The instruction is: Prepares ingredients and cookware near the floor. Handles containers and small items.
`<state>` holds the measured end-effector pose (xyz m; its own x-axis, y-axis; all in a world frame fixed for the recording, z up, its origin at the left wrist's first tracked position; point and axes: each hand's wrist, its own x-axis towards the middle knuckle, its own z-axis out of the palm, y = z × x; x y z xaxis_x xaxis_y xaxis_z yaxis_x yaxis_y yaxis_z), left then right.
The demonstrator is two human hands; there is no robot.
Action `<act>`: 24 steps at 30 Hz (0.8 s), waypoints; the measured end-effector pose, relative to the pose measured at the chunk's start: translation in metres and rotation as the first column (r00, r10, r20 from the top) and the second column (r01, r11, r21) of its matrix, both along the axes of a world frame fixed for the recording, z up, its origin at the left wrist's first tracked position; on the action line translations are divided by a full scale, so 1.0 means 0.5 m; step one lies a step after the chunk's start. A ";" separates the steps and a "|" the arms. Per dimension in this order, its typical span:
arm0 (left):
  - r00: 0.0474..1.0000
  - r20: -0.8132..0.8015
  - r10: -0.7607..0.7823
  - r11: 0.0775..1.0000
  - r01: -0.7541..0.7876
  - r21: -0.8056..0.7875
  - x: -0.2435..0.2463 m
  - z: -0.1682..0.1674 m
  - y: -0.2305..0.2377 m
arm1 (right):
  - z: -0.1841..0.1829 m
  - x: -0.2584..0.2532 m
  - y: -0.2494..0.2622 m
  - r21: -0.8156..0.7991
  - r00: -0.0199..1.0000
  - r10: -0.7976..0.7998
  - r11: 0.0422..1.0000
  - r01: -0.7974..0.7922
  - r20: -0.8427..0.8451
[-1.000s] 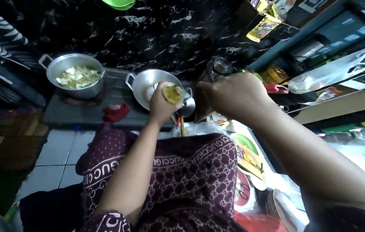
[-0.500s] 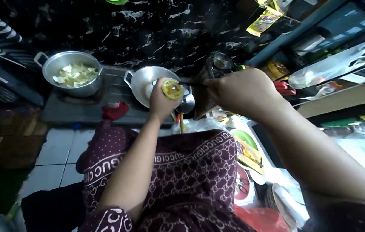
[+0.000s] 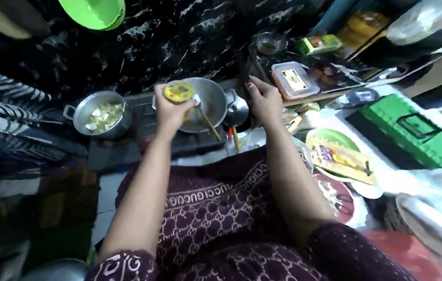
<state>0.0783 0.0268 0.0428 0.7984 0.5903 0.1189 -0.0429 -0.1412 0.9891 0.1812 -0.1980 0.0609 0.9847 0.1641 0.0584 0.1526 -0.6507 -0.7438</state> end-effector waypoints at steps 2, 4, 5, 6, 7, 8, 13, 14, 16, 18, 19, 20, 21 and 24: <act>0.993 -0.081 -0.087 0.996 0.089 0.025 0.021 0.013 0.028 | -0.015 0.010 -0.003 0.031 0.998 -0.022 0.999 0.024 -0.056; 0.962 -0.225 -0.154 0.982 0.173 0.070 0.046 0.006 0.052 | -0.016 0.021 -0.006 0.086 0.997 -0.015 0.996 0.022 -0.081; 0.936 -0.314 -0.163 0.973 0.204 0.104 0.061 -0.001 0.062 | -0.014 0.029 -0.005 0.107 0.995 -0.012 0.994 0.023 -0.094; 0.906 -0.395 -0.155 0.964 0.226 0.140 0.074 -0.014 0.070 | -0.013 0.036 -0.005 0.113 0.995 -0.006 0.993 0.017 -0.104; 0.876 -0.463 -0.135 0.955 0.240 0.177 0.087 -0.030 0.077 | -0.015 0.043 -0.005 0.112 0.994 -0.001 0.994 0.014 -0.111; 0.849 -0.518 -0.103 0.947 0.243 0.210 0.100 -0.048 0.083 | -0.017 0.050 -0.006 0.110 0.993 0.002 0.994 0.012 -0.121; 0.737 -0.676 0.020 0.910 0.267 0.318 0.135 -0.088 0.097 | -0.028 0.064 -0.008 0.169 0.987 0.017 0.985 0.010 -0.161; 0.723 -0.690 0.036 0.901 0.275 0.335 0.138 -0.089 0.099 | -0.030 0.064 -0.008 0.173 0.985 0.021 0.985 0.009 -0.171; 0.710 -0.702 0.057 0.891 0.280 0.356 0.145 -0.089 0.103 | -0.031 0.066 -0.010 0.149 0.984 0.030 0.989 -0.004 -0.178; 0.700 -0.711 0.064 0.883 0.291 0.367 0.147 -0.092 0.106 | -0.035 0.068 -0.014 0.129 0.983 0.036 0.992 -0.013 -0.179; 0.693 -0.717 0.067 0.881 0.296 0.369 0.148 -0.092 0.107 | -0.037 0.069 -0.016 0.128 0.983 0.038 0.992 -0.015 -0.178; 0.688 -0.722 0.072 0.877 0.300 0.374 0.149 -0.094 0.108 | -0.038 0.070 -0.018 0.132 0.983 0.040 0.991 -0.016 -0.180; 0.687 -0.723 0.076 0.874 0.303 0.380 0.149 -0.093 0.109 | -0.040 0.071 -0.020 0.136 0.983 0.040 0.991 -0.016 -0.180; 0.695 -0.714 0.082 0.870 0.299 0.391 0.150 -0.091 0.109 | -0.045 0.071 -0.024 0.154 0.984 0.040 0.988 -0.013 -0.176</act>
<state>0.1533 0.0813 -0.0025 0.8096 0.5211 -0.2702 0.5740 -0.6068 0.5498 0.2169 -0.2099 0.0386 0.9769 0.1933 -0.0913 0.0245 -0.5256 -0.8504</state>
